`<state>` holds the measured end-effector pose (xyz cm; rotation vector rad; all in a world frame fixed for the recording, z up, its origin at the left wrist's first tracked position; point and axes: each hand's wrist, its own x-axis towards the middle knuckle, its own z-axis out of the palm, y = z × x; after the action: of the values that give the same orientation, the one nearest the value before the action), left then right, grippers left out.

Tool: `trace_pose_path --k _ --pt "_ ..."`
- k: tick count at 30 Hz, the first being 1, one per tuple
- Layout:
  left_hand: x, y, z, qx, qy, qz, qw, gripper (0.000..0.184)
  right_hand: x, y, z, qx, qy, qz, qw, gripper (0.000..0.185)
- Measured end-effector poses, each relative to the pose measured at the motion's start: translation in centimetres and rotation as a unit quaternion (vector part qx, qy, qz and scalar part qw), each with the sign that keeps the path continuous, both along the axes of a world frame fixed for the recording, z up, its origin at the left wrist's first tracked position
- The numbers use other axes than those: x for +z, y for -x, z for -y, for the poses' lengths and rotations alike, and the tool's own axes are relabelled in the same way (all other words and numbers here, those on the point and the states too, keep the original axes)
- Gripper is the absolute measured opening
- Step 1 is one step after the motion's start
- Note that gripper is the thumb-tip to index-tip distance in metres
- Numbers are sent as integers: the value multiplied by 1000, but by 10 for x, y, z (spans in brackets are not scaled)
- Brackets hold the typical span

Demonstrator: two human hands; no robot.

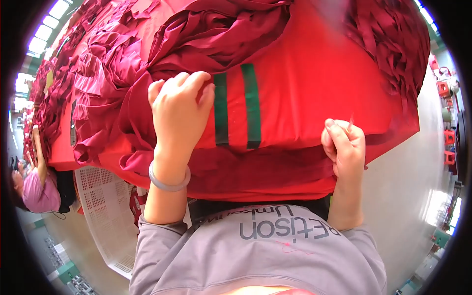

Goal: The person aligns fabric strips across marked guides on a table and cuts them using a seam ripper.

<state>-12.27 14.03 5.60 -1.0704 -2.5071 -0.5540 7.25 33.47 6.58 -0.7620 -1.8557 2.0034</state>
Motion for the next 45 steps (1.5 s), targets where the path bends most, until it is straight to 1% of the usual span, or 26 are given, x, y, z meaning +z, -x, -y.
trace_pose_path --k 2,4,6,10,13,17,19,22,25,27,28,29,30,31,32,33,35,36,37,38,39,40,42,43,44,45 --pt "9 2 -2 -3 -22 -39 999 12 -3 10 6 40 31 -18 999 35" --pt "14 8 -17 -84 -57 -101 990 15 -5 23 20 68 41 -33 996 31" --pt "8 10 -37 -139 -8 -51 989 22 -4 32 29 110 53 -61 991 32" --pt "-13 7 -74 -13 93 -31 995 25 2 33 38 102 21 -50 993 32" --pt "-14 9 -76 36 121 -26 992 12 -1 25 32 80 21 -43 996 32" --pt "-1 -3 -52 -103 -115 -104 982 3 -15 20 23 59 56 -41 996 28" --pt "7 -16 -36 -148 -132 -15 980 10 -18 25 21 90 84 -34 992 26" --pt "20 -30 -5 -206 -35 -6 978 13 -14 55 30 91 218 33 971 35" --pt "24 -37 19 -234 0 46 971 17 -20 94 35 114 397 -56 909 21" --pt "22 -38 36 -215 -15 42 976 21 -2 110 21 167 501 -124 840 18" --pt "21 -35 47 -205 -28 35 978 22 8 114 14 129 460 -169 862 19" --pt "22 -31 59 -197 -54 55 977 24 -8 113 -7 103 400 -239 879 31" --pt "24 -25 73 -204 -93 85 971 23 -15 111 -39 238 410 -359 804 31" --pt "18 -17 85 -204 -161 116 959 21 -12 98 -54 61 399 -367 838 32" --pt "23 -14 99 -185 -170 183 951 20 -7 84 -82 108 407 -376 825 34" --pt "21 -7 113 -193 -191 182 945 24 3 68 -99 67 370 -358 855 33" --pt "15 -7 123 -167 -273 207 924 39 -8 29 -146 88 332 -431 834 38" --pt "11 -10 124 -133 -332 230 905 48 8 8 -146 -121 305 -393 859 42" --pt "8 -9 128 -139 -313 232 911 64 -6 -27 -186 -51 250 -381 889 30" --pt "3 -5 124 -156 -284 136 936 63 -19 -65 -231 -97 224 -351 904 16" --pt "-2 -1 120 -174 -252 39 951 63 1 -73 -211 -354 124 -247 893 29" --pt "0 0 118 -162 -173 -14 971 52 14 -85 -216 -436 169 -196 862 33" --pt "-12 -3 114 -182 -145 -47 971 41 -8 -182 -276 -187 202 -215 937 11" --pt "-11 -5 109 -201 -139 -55 968 36 0 -186 -282 -407 181 -186 875 12" --pt "-11 -10 100 -211 -153 -57 964 39 -4 -211 -300 -426 157 -191 870 13" --pt "-6 -11 95 -219 -138 -40 965 31 -11 -243 -328 -445 132 -194 864 16"
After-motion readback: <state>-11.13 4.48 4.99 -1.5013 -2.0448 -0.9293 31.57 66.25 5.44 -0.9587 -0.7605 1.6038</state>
